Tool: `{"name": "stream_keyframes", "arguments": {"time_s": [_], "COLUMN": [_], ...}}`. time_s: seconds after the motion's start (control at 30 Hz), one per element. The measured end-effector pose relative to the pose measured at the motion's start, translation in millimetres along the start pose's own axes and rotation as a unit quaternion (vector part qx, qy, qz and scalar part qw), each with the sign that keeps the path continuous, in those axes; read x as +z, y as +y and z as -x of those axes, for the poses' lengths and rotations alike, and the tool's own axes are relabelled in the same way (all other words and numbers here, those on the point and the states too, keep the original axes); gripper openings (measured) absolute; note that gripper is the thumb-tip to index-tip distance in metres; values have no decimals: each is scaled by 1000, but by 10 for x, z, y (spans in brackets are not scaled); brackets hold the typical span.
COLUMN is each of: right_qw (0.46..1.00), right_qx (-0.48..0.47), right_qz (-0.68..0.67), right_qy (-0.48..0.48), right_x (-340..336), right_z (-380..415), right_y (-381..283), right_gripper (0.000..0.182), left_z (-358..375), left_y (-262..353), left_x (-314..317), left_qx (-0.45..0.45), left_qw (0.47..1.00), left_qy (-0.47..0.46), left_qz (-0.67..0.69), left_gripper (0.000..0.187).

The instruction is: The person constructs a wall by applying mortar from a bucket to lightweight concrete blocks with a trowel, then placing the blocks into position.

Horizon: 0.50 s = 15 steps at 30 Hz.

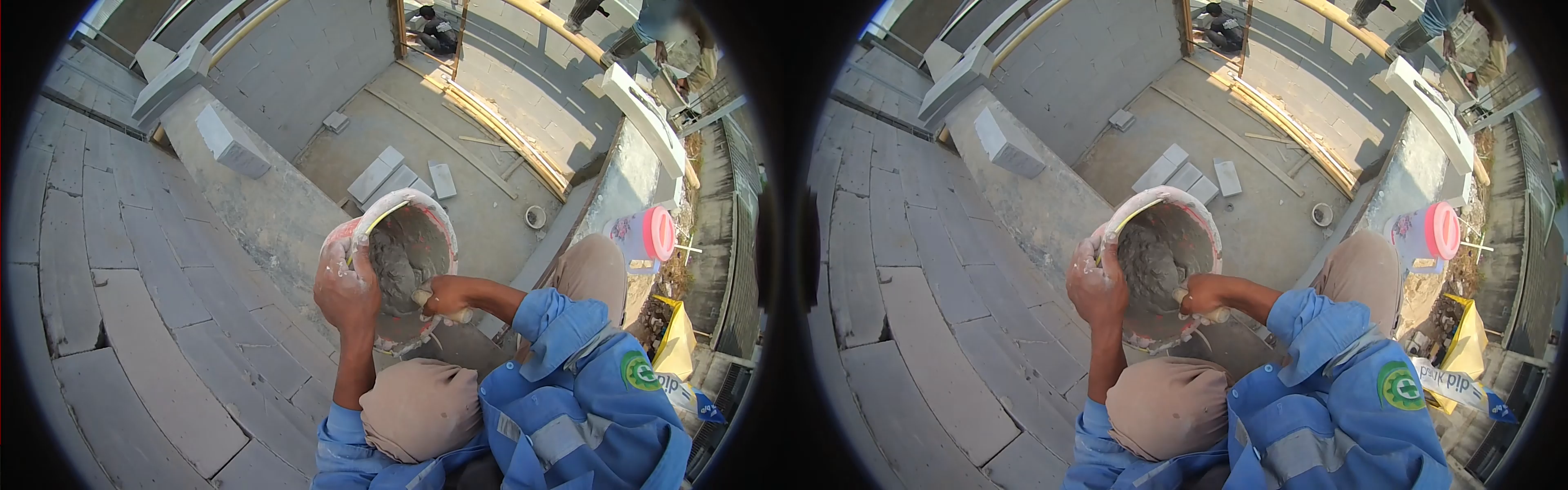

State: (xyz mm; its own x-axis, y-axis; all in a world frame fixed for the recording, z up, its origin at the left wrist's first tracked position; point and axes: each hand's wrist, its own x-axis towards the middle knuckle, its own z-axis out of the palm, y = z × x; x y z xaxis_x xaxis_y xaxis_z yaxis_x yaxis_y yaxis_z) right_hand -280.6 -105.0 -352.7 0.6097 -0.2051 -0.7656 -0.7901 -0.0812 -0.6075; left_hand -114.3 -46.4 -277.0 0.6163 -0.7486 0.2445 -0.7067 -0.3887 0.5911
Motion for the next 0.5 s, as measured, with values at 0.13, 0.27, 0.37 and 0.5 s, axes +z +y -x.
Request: {"name": "stream_keyframes", "arguments": {"time_s": [0.13,0.27,0.37,0.5], "right_qw": [958,979,963,911], "right_qx": [-18,-172,-187,-74], "right_qz": [-268,-109,143,300], "right_qy": [-100,-2,130,273], "right_x": [88,208,180,-136], "right_z": [88,72,170,267], "right_y": [-80,-28,-49,-305], "right_gripper": [32,35,46,38], "left_z": [27,57,57,28], "left_y": [-5,-115,-161,-137], "left_x": [2,-20,-49,-93], "left_qx": [-16,3,-5,-23], "left_qw": [1000,999,999,999], "left_qy": [-5,22,31,13], "left_qz": [-11,-32,-28,-21], "left_gripper": [27,26,25,24]}}
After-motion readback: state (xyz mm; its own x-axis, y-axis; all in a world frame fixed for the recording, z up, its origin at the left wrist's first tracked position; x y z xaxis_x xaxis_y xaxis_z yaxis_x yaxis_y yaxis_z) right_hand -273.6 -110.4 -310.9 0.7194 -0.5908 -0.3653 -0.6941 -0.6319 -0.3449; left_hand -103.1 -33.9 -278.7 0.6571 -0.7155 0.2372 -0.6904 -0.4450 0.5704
